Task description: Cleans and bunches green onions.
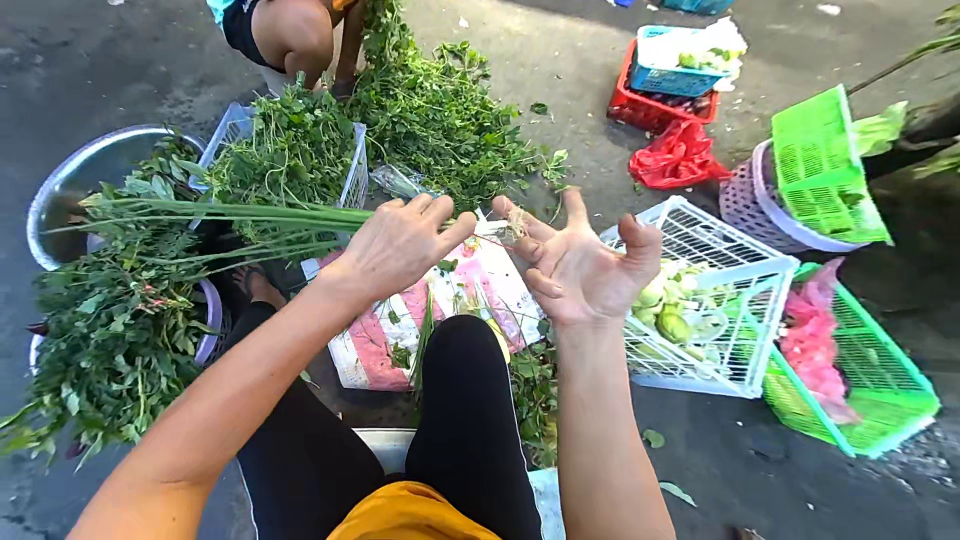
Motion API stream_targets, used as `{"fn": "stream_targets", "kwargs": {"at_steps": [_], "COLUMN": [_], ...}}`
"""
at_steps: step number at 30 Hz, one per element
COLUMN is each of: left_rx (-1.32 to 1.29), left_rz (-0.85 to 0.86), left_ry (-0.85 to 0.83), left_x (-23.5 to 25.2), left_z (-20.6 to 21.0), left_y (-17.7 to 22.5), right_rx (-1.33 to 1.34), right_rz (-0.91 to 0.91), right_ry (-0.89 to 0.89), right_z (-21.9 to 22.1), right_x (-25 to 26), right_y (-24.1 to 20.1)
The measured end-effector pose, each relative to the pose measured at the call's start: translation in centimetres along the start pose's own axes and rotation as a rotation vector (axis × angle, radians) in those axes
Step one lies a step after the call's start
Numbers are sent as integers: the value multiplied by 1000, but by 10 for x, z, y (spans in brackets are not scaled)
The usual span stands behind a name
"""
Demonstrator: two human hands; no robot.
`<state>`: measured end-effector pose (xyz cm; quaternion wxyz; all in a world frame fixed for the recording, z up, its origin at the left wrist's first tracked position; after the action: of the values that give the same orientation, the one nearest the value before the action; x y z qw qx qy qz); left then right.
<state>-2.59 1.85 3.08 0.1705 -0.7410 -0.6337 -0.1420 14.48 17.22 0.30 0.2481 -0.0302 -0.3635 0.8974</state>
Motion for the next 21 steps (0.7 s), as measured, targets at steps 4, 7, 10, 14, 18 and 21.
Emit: {"fn": "stream_targets", "kwargs": {"at_steps": [4, 7, 10, 14, 18, 21], "left_rx": [102, -49, -369, -833, -1122, -1038], "left_rz": [-52, -185, -411, -581, -689, -763], "left_ry": [-117, -80, 54, 158, 89, -83], "left_x": [12, 10, 1, -3, -1, -24], "left_z": [-1, 25, 55, 83, 126, 168], "left_y": [2, -8, -23, -14, 6, 17], "right_rx": [-432, -1157, -1559, -1014, -496, -459], "right_rz": [-26, -39, -379, -85, 279, 314], "right_ry": [-93, -45, 133, 421, 304, 390], "right_z": [28, 60, 63, 4, -57, -104], "right_x": [11, 6, 2, 22, 42, 56], "right_y": [3, 8, 1, 13, 69, 93]}}
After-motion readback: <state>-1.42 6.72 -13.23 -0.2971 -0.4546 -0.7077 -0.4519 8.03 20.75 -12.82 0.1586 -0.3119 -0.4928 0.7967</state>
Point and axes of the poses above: each hand's wrist, its own x-axis towards the middle knuckle, its own z-axis out of the palm, y = z × x, the point moved 2 cm from there along x, towards the middle knuckle, and after that the axes turned 2 degrees about z, right-handed, at the moved point
